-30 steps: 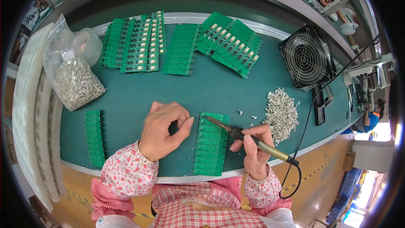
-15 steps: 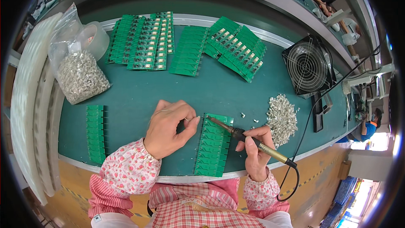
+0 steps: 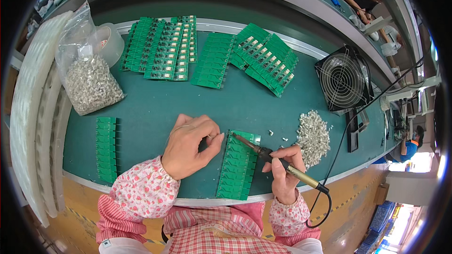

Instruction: The person solders electronic components onto circuit boards using a soldering iron and solder wire, organizes and stacks the boards on the workbench, and solders components onto another circuit board.

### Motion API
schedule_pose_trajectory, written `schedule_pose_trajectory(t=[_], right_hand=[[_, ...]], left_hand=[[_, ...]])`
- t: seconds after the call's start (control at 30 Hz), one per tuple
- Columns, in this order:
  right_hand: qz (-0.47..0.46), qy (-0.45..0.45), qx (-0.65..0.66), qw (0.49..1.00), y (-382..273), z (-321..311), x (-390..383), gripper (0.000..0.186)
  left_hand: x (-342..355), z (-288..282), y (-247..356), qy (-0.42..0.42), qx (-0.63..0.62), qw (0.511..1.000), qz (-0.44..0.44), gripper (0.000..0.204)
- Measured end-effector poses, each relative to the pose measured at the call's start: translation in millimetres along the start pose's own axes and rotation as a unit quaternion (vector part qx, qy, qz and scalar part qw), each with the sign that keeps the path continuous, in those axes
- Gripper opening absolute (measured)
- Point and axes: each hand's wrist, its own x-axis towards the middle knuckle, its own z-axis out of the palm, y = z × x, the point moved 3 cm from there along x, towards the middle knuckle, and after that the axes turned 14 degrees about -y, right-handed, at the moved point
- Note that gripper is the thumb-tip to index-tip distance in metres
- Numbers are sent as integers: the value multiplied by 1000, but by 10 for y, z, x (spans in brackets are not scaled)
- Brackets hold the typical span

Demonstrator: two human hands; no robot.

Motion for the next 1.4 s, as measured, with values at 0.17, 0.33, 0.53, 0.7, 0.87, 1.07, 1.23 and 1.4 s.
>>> schedule_pose_trajectory(t=[0.17, 0.33, 0.53, 0.7, 0.87, 1.07, 1.23, 1.4], right_hand=[[-1, 6, -3, 1000, 3, 2, 7, 13], [-7, 33, 8, 999, -7, -6, -15, 15], [-2, 15, 26, 1000, -18, 27, 16, 15], [1, 3, 19, 1000, -25, 3, 9, 14], [8, 1, 20, 1000, -15, 10, 26, 14], [5, 1, 26, 1000, -5, 17, 14, 14], [4, 4, 18, 1000, -2, 19, 16, 14], [-1, 8, 11, 1000, -11, 23, 20, 14]], left_hand=[[1, -3, 2, 4, -12, 1000, -1, 21], [-2, -16, 5, 12, -19, 1000, -3, 20], [5, 3, -4, 12, -14, 1000, 5, 20], [25, 4, 33, 9, -6, 1000, 7, 19], [24, 3, 18, 6, 3, 1000, 8, 17], [18, 2, 32, 7, 4, 1000, 8, 17], [16, 2, 22, 3, 8, 1000, 5, 15], [13, -8, 25, 2, 10, 1000, 12, 13]])
